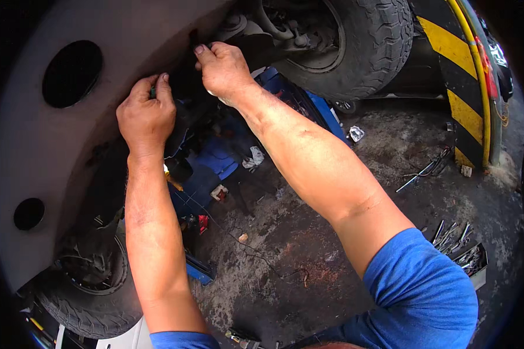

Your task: Repairing the underside of a vehicle by cleaning components and tightening bolts with a socket wrench.

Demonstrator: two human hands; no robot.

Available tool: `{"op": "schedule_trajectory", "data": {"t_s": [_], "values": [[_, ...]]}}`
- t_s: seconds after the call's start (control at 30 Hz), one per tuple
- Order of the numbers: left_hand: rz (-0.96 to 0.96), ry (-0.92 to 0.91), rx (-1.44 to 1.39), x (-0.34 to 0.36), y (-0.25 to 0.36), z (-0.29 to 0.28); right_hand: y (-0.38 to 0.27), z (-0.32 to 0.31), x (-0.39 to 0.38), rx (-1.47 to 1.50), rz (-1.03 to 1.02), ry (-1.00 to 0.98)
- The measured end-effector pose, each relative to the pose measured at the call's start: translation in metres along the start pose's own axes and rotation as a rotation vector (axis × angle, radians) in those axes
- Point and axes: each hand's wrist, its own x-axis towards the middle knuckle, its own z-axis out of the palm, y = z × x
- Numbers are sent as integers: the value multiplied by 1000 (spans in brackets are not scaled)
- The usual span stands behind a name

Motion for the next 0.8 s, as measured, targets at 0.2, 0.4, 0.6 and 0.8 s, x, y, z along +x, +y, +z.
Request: {"op": "schedule_trajectory", "data": {"t_s": [0.2,0.4,0.6,0.8], "values": [[-20,22,29,8,9,6,3,10,11,-22,-59,94],[-108,-5,26,6,14,7,-1,6,11,-33,-21,90],[-10,27,36,4,14,4,-5,-2,9,27,-6,-2],[-23,10,37,3,17,6,4,-15,15,41,-24,-109]]}}
